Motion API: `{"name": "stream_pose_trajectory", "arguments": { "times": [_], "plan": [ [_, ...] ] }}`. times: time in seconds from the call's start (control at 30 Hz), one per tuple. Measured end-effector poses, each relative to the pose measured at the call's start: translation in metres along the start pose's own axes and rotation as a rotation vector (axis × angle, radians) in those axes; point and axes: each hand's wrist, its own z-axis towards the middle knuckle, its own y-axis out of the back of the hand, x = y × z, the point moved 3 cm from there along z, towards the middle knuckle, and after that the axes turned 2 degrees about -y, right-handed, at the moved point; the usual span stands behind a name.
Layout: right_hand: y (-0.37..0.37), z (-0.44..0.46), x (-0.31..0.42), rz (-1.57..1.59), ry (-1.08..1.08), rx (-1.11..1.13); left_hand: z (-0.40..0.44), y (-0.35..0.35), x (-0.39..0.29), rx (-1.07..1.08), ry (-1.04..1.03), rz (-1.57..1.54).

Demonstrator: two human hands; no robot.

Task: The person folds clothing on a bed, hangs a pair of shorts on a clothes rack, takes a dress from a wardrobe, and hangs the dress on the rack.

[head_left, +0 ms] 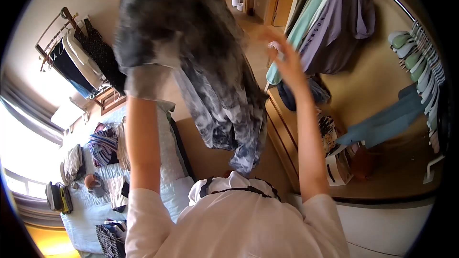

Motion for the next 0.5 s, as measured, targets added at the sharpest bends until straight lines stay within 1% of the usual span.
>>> {"name": "stream_pose_trajectory", "arguments": {
  "times": [0.03,0.07,0.1,0.13,0.17,0.2,0.23,0.27,0.33,0.43,0.5],
  "plan": [
    [-0.020,-0.028,-0.064,0.033,-0.073,0.073,0.002,0.008,-0.010,-0.015,-0.012,-0.014],
    [-0.042,-0.066,-0.086,0.192,-0.393,0.134,0.005,0.016,-0.017,-0.043,-0.020,-0.023],
    [-0.044,-0.087,-0.068,-0.133,-0.577,0.274,0.005,0.021,-0.024,-0.063,-0.029,-0.038],
    [-0.083,-0.132,-0.147,0.180,-0.541,0.245,0.008,0.026,-0.032,-0.083,-0.042,-0.052],
    [-0.129,-0.181,-0.247,0.316,-0.455,0.328,0.001,0.030,-0.040,-0.089,-0.056,-0.068],
    [-0.156,-0.203,-0.238,0.432,-0.651,0.440,-0.010,0.034,-0.050,-0.085,-0.075,-0.076],
    [-0.180,-0.211,-0.215,0.561,-0.824,0.505,-0.027,0.040,-0.057,-0.059,-0.103,-0.102],
    [-0.198,-0.214,-0.197,0.678,-0.952,0.544,-0.031,0.047,-0.073,-0.045,-0.119,-0.109],
    [-0.229,-0.207,-0.165,0.915,-1.152,0.556,-0.071,0.058,-0.090,0.093,-0.147,-0.115],
    [-0.245,-0.171,-0.133,1.233,-1.308,0.411,-0.126,0.079,-0.114,0.408,-0.149,-0.124],
    [-0.246,-0.140,-0.116,1.328,-1.327,0.307,-0.151,0.095,-0.129,0.550,-0.121,-0.112]
  ]
}}
